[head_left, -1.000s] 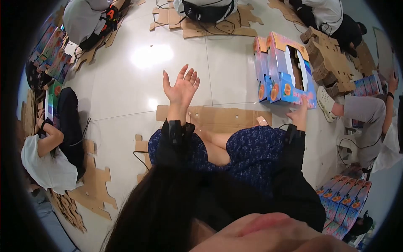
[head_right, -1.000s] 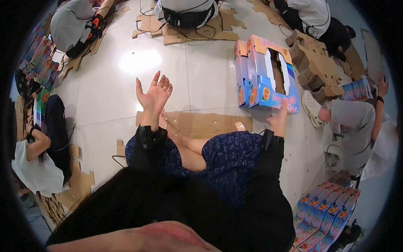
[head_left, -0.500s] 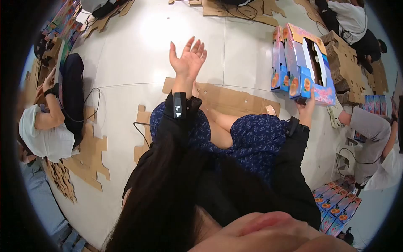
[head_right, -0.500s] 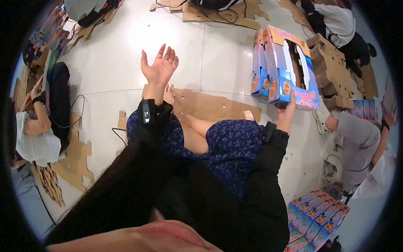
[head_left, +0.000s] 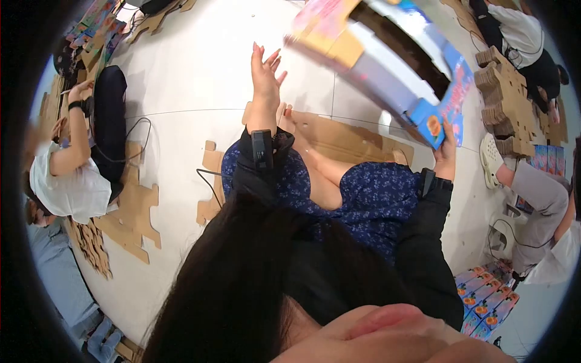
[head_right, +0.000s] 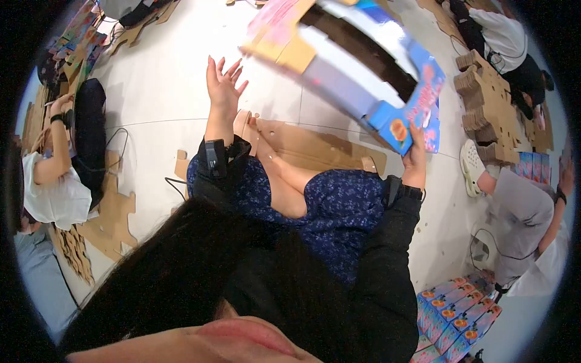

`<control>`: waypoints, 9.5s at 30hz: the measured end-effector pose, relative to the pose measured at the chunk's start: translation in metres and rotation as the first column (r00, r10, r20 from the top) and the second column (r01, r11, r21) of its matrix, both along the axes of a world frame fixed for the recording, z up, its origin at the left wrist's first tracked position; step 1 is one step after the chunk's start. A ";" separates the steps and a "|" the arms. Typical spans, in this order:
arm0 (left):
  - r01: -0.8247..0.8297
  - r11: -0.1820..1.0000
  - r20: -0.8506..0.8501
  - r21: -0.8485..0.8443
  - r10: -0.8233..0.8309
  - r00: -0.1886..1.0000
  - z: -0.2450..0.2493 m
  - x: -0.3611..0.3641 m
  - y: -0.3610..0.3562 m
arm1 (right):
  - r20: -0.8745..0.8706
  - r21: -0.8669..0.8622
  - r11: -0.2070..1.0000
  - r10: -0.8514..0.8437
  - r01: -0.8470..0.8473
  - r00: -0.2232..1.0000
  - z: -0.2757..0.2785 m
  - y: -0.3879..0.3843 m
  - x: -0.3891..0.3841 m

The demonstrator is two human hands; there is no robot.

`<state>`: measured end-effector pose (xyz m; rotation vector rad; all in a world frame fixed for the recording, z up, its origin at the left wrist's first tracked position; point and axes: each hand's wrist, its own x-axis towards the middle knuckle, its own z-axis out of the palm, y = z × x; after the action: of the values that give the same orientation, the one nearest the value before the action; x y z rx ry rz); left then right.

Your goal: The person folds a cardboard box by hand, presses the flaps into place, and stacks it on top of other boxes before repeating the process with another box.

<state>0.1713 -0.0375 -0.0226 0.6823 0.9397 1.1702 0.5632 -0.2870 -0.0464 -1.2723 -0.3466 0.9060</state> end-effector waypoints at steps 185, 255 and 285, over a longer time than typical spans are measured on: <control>0.030 0.962 -0.198 0.271 0.025 0.980 -0.010 0.004 0.005 | 0.180 0.096 0.995 -0.011 -0.006 0.984 0.000 0.086 -0.026; -0.163 0.971 -0.118 -0.173 0.144 0.982 -0.042 -0.001 0.021 | 0.203 -0.390 0.872 0.394 -0.295 0.897 0.006 0.091 -0.052; 0.068 0.998 -0.372 -0.017 -0.070 0.925 -0.017 0.017 0.007 | -0.121 -0.293 0.954 0.028 -0.062 0.992 -0.004 0.084 -0.011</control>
<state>0.1879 -0.0309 -0.0397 0.9490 1.2253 0.9917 0.5523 -0.2032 -0.0504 -1.4832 -0.1514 1.0955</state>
